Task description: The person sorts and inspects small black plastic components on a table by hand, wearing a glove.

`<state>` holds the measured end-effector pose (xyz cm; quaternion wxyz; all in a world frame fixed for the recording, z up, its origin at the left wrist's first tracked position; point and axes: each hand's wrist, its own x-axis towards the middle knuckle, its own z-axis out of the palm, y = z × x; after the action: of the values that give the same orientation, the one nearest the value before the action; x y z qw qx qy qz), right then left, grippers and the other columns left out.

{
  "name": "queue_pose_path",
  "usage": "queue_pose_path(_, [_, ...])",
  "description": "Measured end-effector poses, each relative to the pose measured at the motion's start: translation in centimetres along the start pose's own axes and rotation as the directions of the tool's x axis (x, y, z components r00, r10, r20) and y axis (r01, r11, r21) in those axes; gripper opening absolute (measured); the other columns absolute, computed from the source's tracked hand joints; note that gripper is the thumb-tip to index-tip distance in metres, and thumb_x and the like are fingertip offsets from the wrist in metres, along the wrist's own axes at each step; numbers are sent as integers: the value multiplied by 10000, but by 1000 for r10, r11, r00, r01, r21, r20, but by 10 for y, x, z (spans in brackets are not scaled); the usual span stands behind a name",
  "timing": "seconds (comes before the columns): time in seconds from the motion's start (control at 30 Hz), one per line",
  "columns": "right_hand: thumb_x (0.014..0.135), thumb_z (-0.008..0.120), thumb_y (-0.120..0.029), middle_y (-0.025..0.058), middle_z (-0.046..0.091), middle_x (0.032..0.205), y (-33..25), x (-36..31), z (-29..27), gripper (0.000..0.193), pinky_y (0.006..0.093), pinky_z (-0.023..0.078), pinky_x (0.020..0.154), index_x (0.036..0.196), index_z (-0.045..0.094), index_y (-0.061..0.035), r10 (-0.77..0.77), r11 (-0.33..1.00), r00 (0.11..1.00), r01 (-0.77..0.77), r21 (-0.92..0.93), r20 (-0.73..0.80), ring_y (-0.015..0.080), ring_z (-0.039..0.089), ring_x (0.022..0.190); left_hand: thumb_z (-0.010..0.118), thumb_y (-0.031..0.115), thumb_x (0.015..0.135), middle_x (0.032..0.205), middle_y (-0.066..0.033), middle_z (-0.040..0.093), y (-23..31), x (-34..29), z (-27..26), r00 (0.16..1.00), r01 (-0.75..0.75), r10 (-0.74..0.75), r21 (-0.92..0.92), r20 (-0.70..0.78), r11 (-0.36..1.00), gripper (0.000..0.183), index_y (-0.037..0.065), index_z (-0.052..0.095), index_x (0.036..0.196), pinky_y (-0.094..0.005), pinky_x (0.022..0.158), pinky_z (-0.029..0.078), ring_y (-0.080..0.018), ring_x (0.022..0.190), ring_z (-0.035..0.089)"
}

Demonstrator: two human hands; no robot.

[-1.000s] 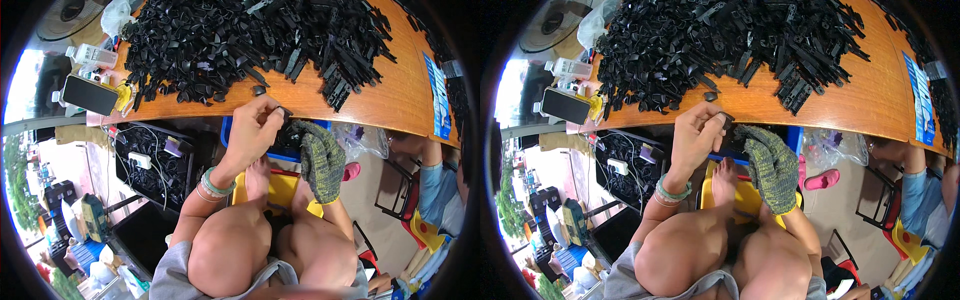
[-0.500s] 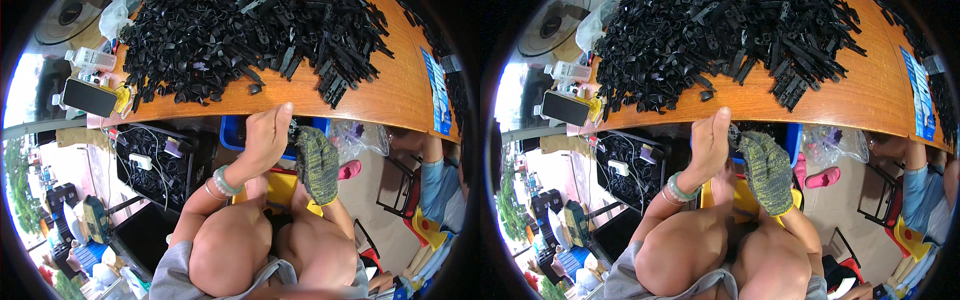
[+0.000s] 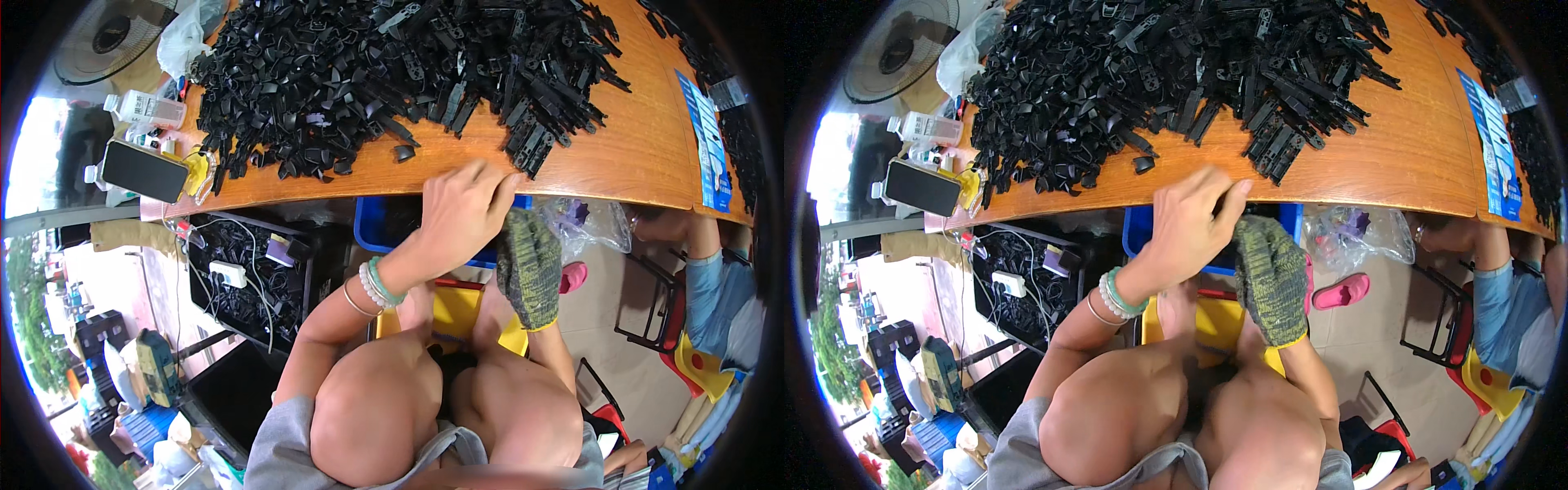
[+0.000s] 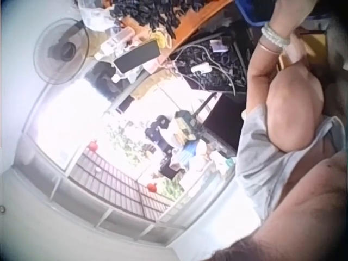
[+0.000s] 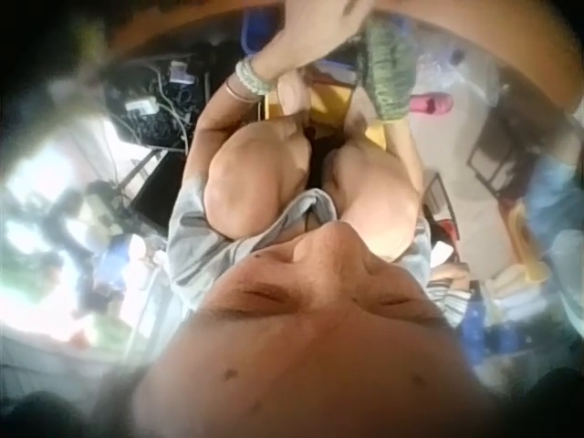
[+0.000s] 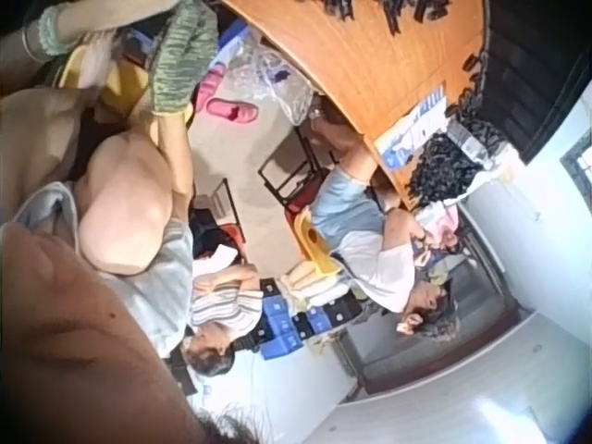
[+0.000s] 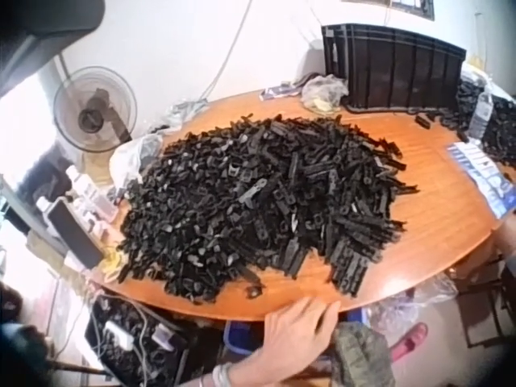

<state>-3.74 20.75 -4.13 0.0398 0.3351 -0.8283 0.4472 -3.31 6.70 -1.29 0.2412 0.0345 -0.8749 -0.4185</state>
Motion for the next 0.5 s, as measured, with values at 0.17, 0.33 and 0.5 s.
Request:
queue_pose_path(0.17, [871, 572, -141, 16, 602, 778, -20, 8, 2, 209, 185, 372, 442, 1047, 571, -29, 508, 538, 774, -628, 562, 378, 50, 482, 520, 593, 160, 799, 741, -161, 542, -11, 37, 12, 997, -43, 21, 330, 70, 943, 182, -4, 548, 733, -420, 513, 433, -342, 594, 564])
queue_pose_path(0.33, [900, 533, -180, 41, 623, 841, -16, 8, -4, 229, 217, 460, 594, 1047, 591, -14, 678, 356, 622, -744, 565, 391, 77, 558, 699, 582, 138, 781, 779, -181, 588, -21, 30, 2, 994, -20, -18, 331, 111, 944, 150, 6, 565, 710, -415, 542, 452, -343, 633, 584])
queue_pose_path(0.5, [891, 484, -80, 102, 616, 1002, 6, 0, 5, 236, 330, 456, 797, 1095, 573, -3, 518, 701, 819, -571, 426, 246, 219, 580, 906, 594, 51, 744, 742, -137, 566, -4, -23, -10, 983, 128, -137, 81, 123, 989, 58, 19, 546, 735, -375, 525, 439, -335, 603, 556])
